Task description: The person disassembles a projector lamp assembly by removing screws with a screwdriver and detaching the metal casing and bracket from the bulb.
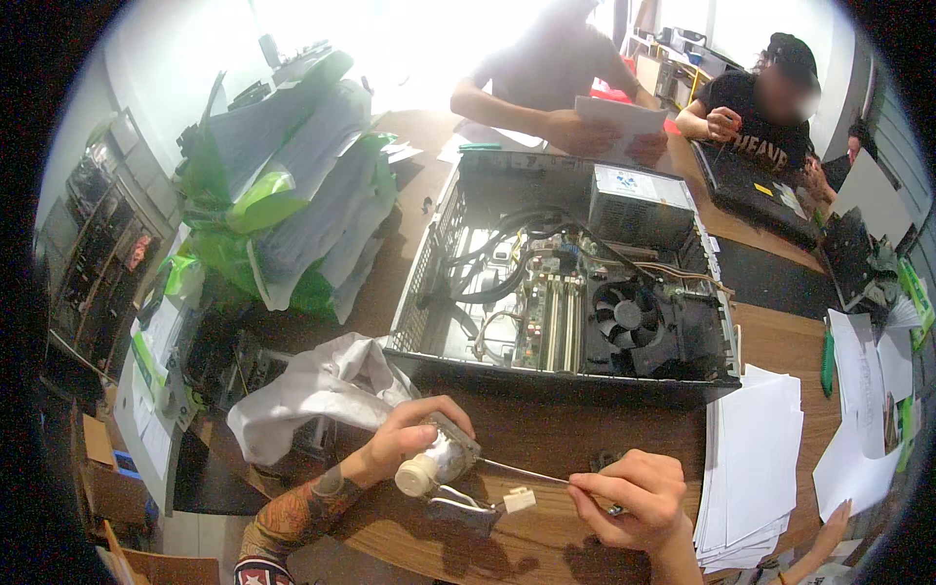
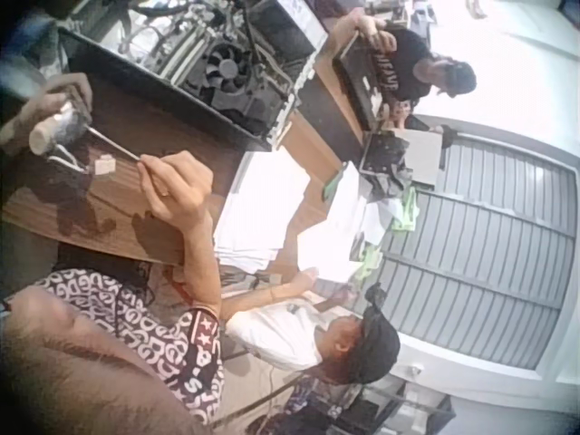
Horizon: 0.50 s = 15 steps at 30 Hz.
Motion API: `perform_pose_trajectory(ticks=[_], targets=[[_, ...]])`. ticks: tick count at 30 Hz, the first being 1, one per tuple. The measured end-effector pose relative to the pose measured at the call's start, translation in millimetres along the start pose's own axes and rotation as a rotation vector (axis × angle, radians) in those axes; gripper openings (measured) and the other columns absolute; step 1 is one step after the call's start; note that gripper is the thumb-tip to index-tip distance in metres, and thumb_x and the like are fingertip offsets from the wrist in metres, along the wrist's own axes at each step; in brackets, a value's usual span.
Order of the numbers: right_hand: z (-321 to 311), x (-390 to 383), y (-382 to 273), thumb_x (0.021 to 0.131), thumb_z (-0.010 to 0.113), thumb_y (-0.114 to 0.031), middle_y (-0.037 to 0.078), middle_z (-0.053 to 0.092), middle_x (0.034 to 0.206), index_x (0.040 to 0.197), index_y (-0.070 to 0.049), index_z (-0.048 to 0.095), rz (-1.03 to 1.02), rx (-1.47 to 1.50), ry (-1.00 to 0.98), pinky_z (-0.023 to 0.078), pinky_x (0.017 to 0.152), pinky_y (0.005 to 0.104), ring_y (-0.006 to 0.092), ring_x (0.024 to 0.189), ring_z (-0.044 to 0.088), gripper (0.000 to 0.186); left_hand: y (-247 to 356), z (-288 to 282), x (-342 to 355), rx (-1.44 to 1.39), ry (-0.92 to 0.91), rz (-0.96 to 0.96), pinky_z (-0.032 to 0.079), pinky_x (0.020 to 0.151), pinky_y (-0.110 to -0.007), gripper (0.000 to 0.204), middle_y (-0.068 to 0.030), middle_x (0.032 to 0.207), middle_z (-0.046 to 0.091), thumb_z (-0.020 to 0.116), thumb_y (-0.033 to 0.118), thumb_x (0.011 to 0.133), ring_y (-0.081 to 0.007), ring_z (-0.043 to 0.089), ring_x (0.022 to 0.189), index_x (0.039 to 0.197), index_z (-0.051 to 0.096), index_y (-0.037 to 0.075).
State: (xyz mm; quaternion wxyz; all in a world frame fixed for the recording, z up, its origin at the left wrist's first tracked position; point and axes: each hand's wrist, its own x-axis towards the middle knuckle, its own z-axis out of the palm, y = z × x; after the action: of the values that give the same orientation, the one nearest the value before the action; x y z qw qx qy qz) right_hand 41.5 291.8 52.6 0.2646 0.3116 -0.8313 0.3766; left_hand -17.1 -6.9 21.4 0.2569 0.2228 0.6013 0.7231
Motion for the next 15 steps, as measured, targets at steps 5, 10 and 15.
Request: perform_pose_trajectory(ticks=[5,10,15], targets=[[-2.3,-2.4,0.5,0.064,0.082,-0.004,0.001,0.061,0.063,0.082,-0.008,0.075,0.01,-0.016,-0.015,0.041,0.044,0.0257,0.0145,0.049,0.056,0.02,-2.4,-0.4,0.9,-0.002,0.004,-0.016,0.046,0.087,-0.029,0.044,-0.0088,0.101,0.065,0.056,0.039,0.092,-0.0156,0.06,0.097,0.108,0.062,0.0],[-1.7,0.1,-2.0,0.06,0.08,0.0,0.003,0.062,0.062,0.079,-0.007,0.074,0.011,-0.025,-0.02,0.04,0.045,0.0262,0.0154,0.049,0.055,0.02,-3.1,-0.5,0.4,-0.008,0.003,-0.017,0.045,0.088,-0.029,0.044,-0.0085,0.102,0.065,0.057,0.04,0.091,-0.0155,0.06,0.098,0.108,0.062,0.0],[-1.5,-1.9,-0.9,0.06,0.08,-0.001,0.003,0.062,0.062,0.079,-0.007,0.074,0.004,-0.03,-0.032,0.04,0.045,0.0261,0.0152,0.049,0.055,0.021,-4.0,-0.6,0.7,-0.004,0.003,-0.03,0.045,0.088,-0.029,0.044,-0.0086,0.102,0.065,0.057,0.041,0.091,-0.0154,0.059,0.098,0.109,0.063,0.0]])
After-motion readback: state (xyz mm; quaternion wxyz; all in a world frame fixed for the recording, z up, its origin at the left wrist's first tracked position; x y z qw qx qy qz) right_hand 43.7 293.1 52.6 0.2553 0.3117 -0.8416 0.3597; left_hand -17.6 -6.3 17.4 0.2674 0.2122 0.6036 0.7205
